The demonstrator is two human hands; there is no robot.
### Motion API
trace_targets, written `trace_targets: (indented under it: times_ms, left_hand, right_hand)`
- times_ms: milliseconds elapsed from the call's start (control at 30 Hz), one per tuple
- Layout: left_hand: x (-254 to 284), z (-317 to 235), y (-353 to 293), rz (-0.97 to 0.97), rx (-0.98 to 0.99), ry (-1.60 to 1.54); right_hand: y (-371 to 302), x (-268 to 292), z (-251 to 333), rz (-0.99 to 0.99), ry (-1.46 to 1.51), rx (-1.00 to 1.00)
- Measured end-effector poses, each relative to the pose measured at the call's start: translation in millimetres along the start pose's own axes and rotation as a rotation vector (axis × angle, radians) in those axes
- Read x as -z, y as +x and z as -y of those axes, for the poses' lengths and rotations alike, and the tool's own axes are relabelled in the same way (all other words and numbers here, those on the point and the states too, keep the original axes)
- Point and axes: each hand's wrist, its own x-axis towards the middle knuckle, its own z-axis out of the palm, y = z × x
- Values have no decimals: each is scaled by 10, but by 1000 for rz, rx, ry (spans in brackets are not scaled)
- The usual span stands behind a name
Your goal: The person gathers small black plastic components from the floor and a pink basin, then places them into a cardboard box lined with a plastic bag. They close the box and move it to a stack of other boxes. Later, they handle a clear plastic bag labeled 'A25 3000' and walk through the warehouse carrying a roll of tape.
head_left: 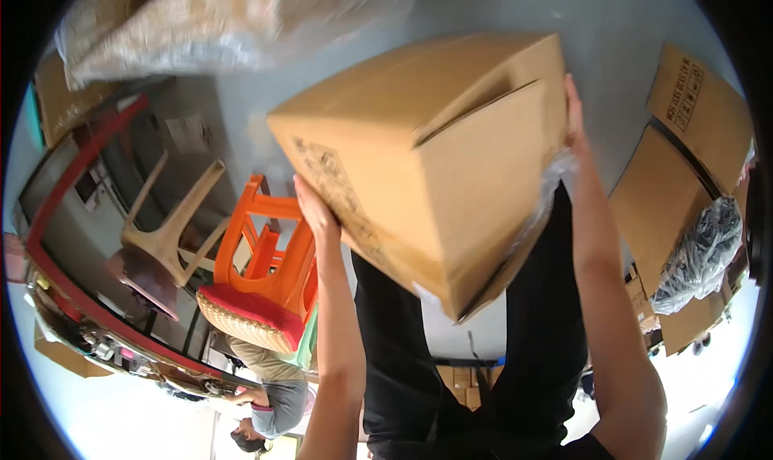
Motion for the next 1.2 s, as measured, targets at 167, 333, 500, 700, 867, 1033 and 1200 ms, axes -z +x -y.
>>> trace_targets:
  times_ms: [167, 333, 500, 700, 867, 1033, 1200]
  left_hand:
    - [-554, -839, -1291, 10, -106, 59]
    - [-1348, -1799, -2536, 13, -281, 204]
    - [-2469, -3112, -3476, 139, -396, 172]
    - [-4543, -4665, -4307, 289, -717, 222]
    - [-6577, -5795, -4777, 551, -774, 222]
    - [-8248, -6803, -5638, 829, -852, 475]
    - [-9982, -7832, -5757, 949, -928, 355]
  right_hand:
    - [-566, 581, 781, -33, -84, 259]
    - [-1710, 1222, 2249, -121, 204, 279]
    - [-2978, 1843, 4102, -276, 217, 641]
    - [-3692, 2303, 5847, -317, 478, 874]
    - [-3621, 2809, 6696, -323, 698, 1009]
    - [-3455, 2918, 7506, -504, 1058, 1005]
    - [-2565, 2905, 8881, -705, 954, 1115]
